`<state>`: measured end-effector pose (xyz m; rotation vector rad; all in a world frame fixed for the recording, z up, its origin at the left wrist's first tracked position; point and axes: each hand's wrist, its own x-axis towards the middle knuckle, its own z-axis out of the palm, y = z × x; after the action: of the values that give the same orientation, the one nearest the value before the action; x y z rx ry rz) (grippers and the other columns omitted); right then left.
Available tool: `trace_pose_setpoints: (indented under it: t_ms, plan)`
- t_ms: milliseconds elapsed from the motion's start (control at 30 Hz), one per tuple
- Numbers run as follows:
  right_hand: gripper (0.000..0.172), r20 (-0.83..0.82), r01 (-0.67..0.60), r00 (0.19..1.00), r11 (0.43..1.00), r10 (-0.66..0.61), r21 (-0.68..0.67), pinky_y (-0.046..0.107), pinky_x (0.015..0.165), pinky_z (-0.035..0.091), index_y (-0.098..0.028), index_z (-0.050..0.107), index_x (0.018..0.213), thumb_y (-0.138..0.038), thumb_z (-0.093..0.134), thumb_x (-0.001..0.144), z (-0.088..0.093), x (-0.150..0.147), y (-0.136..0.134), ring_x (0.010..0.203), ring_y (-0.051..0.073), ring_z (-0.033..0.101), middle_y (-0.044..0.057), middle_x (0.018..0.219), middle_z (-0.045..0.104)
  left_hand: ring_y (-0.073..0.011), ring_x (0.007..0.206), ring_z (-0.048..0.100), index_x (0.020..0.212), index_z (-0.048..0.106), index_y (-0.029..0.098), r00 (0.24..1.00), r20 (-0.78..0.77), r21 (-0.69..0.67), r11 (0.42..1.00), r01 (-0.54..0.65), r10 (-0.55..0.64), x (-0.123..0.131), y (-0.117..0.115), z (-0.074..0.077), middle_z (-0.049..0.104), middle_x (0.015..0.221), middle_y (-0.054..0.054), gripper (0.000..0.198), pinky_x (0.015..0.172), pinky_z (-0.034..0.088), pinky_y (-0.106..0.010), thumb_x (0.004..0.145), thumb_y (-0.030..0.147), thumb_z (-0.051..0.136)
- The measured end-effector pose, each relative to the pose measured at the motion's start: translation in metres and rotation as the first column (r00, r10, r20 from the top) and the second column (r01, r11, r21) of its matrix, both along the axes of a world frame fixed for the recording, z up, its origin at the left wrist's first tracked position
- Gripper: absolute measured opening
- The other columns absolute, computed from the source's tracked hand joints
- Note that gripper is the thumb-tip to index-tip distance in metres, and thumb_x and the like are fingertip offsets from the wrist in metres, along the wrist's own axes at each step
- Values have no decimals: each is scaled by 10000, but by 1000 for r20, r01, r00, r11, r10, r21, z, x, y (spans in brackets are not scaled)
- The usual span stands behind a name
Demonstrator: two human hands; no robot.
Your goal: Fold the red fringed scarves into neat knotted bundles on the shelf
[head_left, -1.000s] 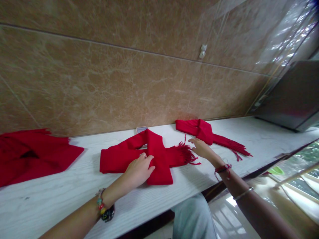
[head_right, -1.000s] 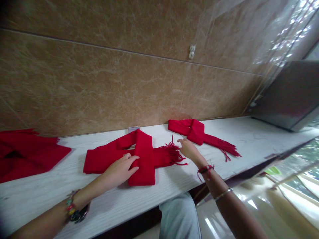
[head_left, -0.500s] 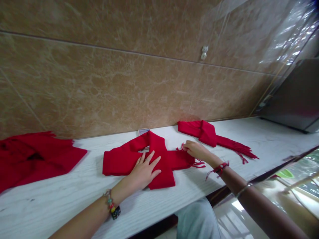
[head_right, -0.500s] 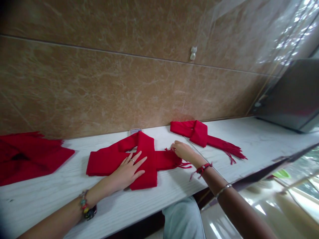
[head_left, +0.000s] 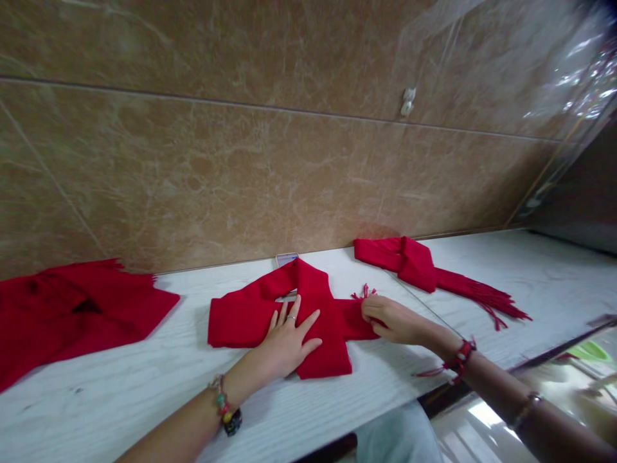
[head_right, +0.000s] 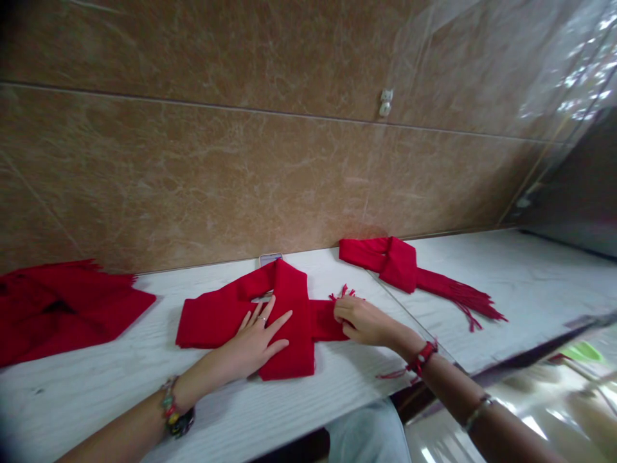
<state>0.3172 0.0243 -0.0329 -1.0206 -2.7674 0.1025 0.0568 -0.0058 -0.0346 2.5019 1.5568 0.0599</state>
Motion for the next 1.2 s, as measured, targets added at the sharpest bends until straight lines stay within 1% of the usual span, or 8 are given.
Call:
trace_pose_setpoints:
  t_ms: [133, 233, 400, 600, 733, 900, 1067, 1200]
  plan:
    - [243, 104, 60, 993, 998, -60, 9, 289, 697, 410, -185, 518, 731, -11, 401, 608, -3, 49, -2, 776, 171, 504, 56, 813, 554, -376, 1294, 72, 1351, 227, 346, 1000, -9, -2, 1000, -7, 7, 0, -1, 2, 46, 1463, -99, 547, 1009, 195, -520, 846, 504, 368]
    - [227, 68, 119, 990, 992, -122, 37, 291, 676, 417, -179, 521, 730, -14, 409, 621, 6, 69, -7, 766, 173, 506, 68, 810, 552, -371, 1296, 87, 1351, 235, 335, 1000, -22, 16, 1000, -10, 10, 2, -1, 2, 71, 1463, -97, 544, 1006, 203, -522, 849, 499, 363]
    - [220, -111, -32, 993, 999, 33, 10, 316, 755, 407, -172, 525, 799, -44, 470, 628, 13, 41, -12, 828, 177, 484, 65, 846, 543, -367, 1295, 116, 1345, 251, 338, 999, -48, 52, 999, -8, 10, 4, 0, -2, 101, 1461, -91, 535, 1002, 211, -520, 848, 492, 372]
    - [323, 27, -131, 991, 991, 132, -20, 333, 824, 382, -172, 558, 816, 7, 406, 594, 5, 24, -9, 896, 191, 483, 56, 855, 569, -350, 1303, 110, 1346, 249, 334, 999, -53, 73, 997, 9, -5, 5, 2, -5, 100, 1460, -100, 535, 1005, 212, -500, 850, 499, 357]
    - [350, 122, -104, 986, 993, 109, -52, 314, 805, 400, -181, 567, 886, -16, 391, 633, 6, 60, -10, 885, 176, 513, 58, 897, 587, -358, 1296, 135, 1344, 261, 326, 998, -61, 69, 998, 11, -6, 5, 3, -4, 120, 1457, -99, 531, 999, 221, -503, 850, 494, 357]
    - [326, 117, 79, 990, 996, -76, -28, 307, 730, 429, -166, 571, 823, -8, 392, 602, 14, 105, -21, 802, 169, 533, 68, 841, 580, -348, 1304, 119, 1341, 266, 332, 999, -39, 87, 996, 2, 2, 4, 5, -9, 103, 1461, -87, 528, 999, 208, -509, 847, 496, 360]
    - [293, -108, 32, 994, 998, -27, 50, 330, 782, 421, -163, 549, 886, -40, 444, 641, 18, 69, -12, 888, 186, 491, 89, 922, 554, -349, 1301, 132, 1344, 268, 316, 998, -64, 86, 996, -3, 8, 6, 5, -8, 105, 1457, -110, 529, 1000, 204, -506, 850, 480, 362]
    - [266, -63, -34, 997, 999, 36, 32, 323, 791, 411, -157, 545, 828, -37, 444, 614, 8, 32, 13, 859, 178, 494, 74, 886, 555, -345, 1304, 109, 1348, 256, 311, 996, -84, 64, 998, -6, 11, 7, 3, -5, 88, 1458, -117, 527, 1005, 205, -496, 856, 473, 351]
